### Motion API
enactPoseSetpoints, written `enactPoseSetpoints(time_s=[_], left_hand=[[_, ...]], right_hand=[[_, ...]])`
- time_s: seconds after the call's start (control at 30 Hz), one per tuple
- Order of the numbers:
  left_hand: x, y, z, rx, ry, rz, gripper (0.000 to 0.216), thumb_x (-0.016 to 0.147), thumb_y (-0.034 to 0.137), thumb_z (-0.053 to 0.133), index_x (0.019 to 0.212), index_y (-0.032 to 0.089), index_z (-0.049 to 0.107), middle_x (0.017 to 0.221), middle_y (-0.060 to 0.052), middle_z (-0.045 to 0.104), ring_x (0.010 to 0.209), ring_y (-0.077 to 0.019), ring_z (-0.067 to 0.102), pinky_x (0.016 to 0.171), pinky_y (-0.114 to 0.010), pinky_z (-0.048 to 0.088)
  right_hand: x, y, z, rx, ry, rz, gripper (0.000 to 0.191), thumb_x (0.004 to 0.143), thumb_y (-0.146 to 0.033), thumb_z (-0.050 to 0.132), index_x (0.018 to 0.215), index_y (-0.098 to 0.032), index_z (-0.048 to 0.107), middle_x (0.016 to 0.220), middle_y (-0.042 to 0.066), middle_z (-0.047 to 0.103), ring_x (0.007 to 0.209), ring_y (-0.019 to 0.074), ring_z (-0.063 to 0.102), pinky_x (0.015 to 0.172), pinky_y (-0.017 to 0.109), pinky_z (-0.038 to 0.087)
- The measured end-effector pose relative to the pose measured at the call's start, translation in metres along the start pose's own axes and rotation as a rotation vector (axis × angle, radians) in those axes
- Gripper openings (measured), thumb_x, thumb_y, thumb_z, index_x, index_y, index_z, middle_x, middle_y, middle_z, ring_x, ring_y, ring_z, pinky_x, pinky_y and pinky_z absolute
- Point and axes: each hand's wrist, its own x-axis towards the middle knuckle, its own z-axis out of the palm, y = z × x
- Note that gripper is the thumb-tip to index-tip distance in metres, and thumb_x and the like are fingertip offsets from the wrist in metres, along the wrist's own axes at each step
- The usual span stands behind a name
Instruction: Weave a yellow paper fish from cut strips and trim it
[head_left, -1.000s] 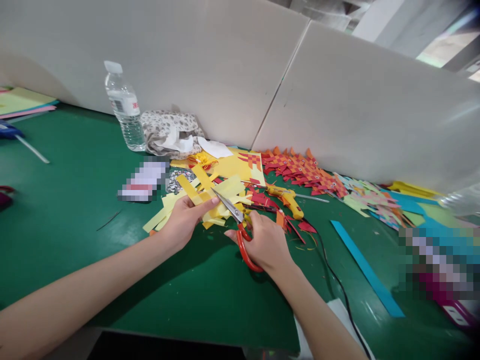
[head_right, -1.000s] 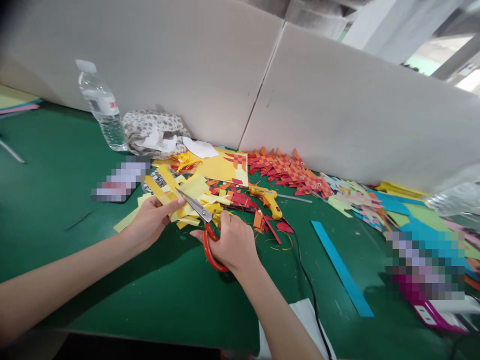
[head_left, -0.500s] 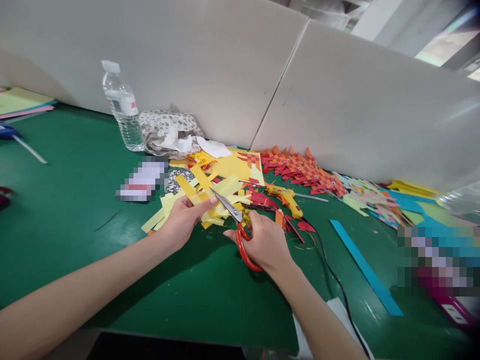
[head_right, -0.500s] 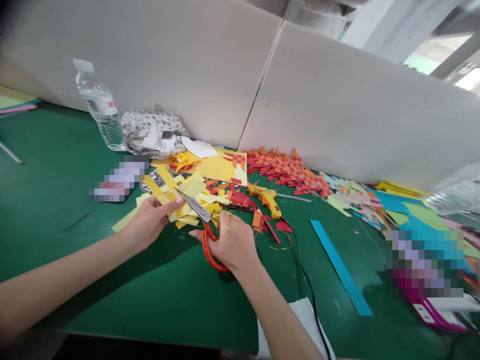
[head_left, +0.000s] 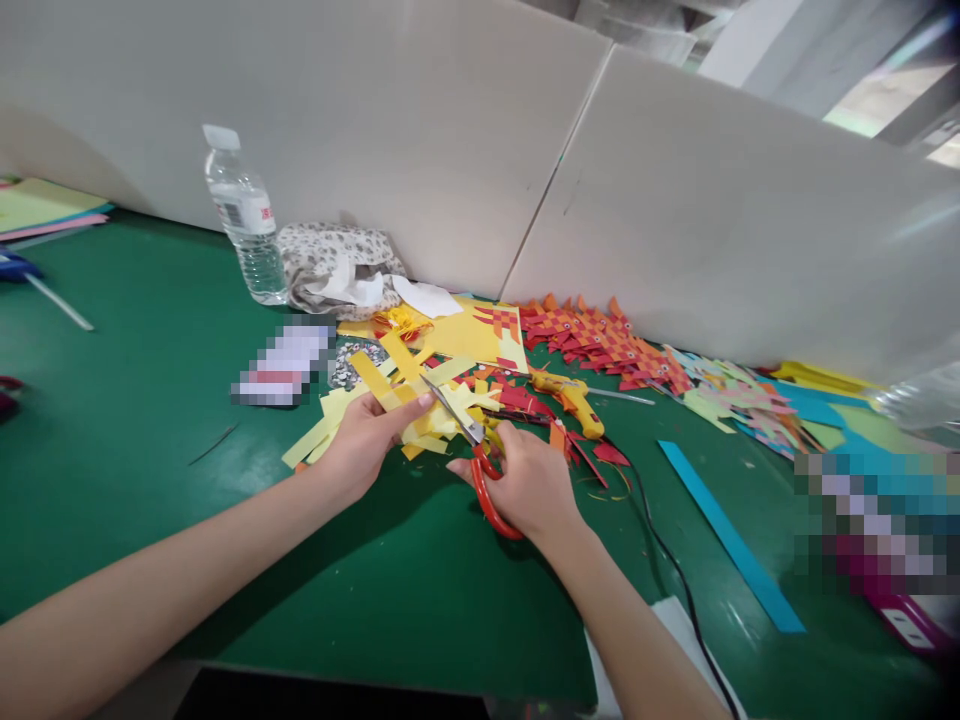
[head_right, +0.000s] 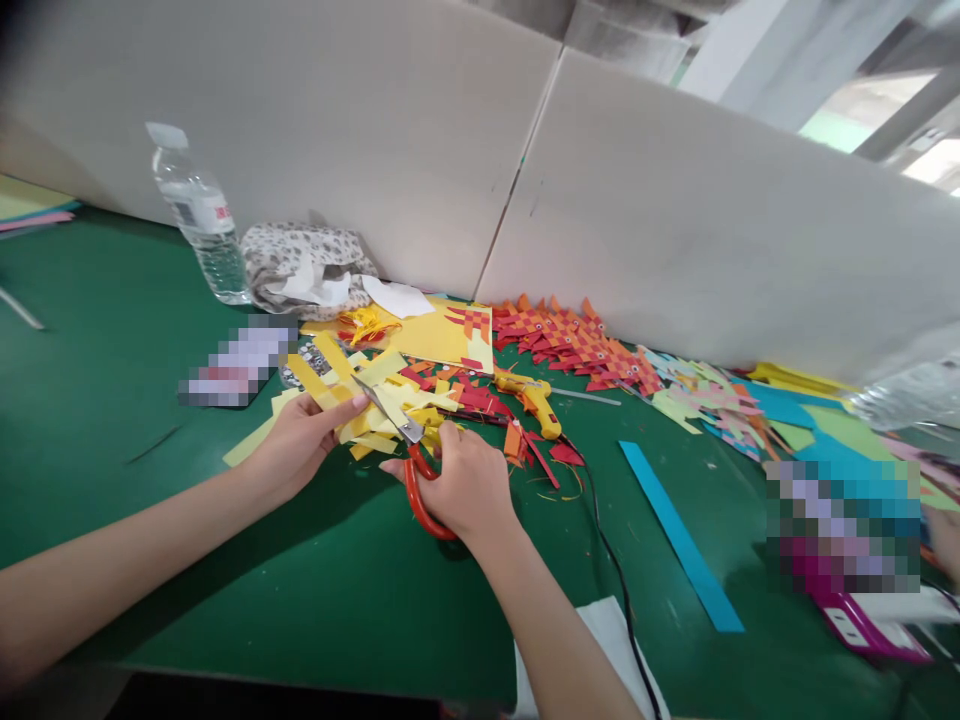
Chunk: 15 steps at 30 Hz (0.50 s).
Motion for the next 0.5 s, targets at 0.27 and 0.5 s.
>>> enactPoseSetpoints(time_s=[0.27, 0.5], left_hand=[[0.007, -0.001, -0.003, -0.025, 0.149, 0.017, 0.031, 0.06, 0.026, 0.079, 0.087, 0.015, 0.067, 0.092, -0.006, 0.073, 0.075, -0.0171, 0.068, 0.064, -0.024, 0.056], [0.01, -0.002, -0.006, 0.02, 0.226, -0.01, 0.033, 0.058, 0.026, 0.08, 0.085, 0.015, 0.065, 0.084, -0.004, 0.073, 0.068, -0.0139, 0.067, 0.05, -0.017, 0.05]], right_hand=[[0.003, 0.009, 0.0, -0.011, 0.036, 0.158, 0.045, 0.077, -0.065, 0.041, 0.073, -0.021, 0.044, 0.059, 0.0, 0.056, 0.057, 0.0176, 0.056, 0.048, 0.023, 0.021], [0.006, 0.011, -0.002, 0.034, 0.14, 0.274, 0.045, 0.078, -0.065, 0.037, 0.076, -0.021, 0.043, 0.064, 0.002, 0.056, 0.061, 0.0181, 0.055, 0.05, 0.023, 0.027]])
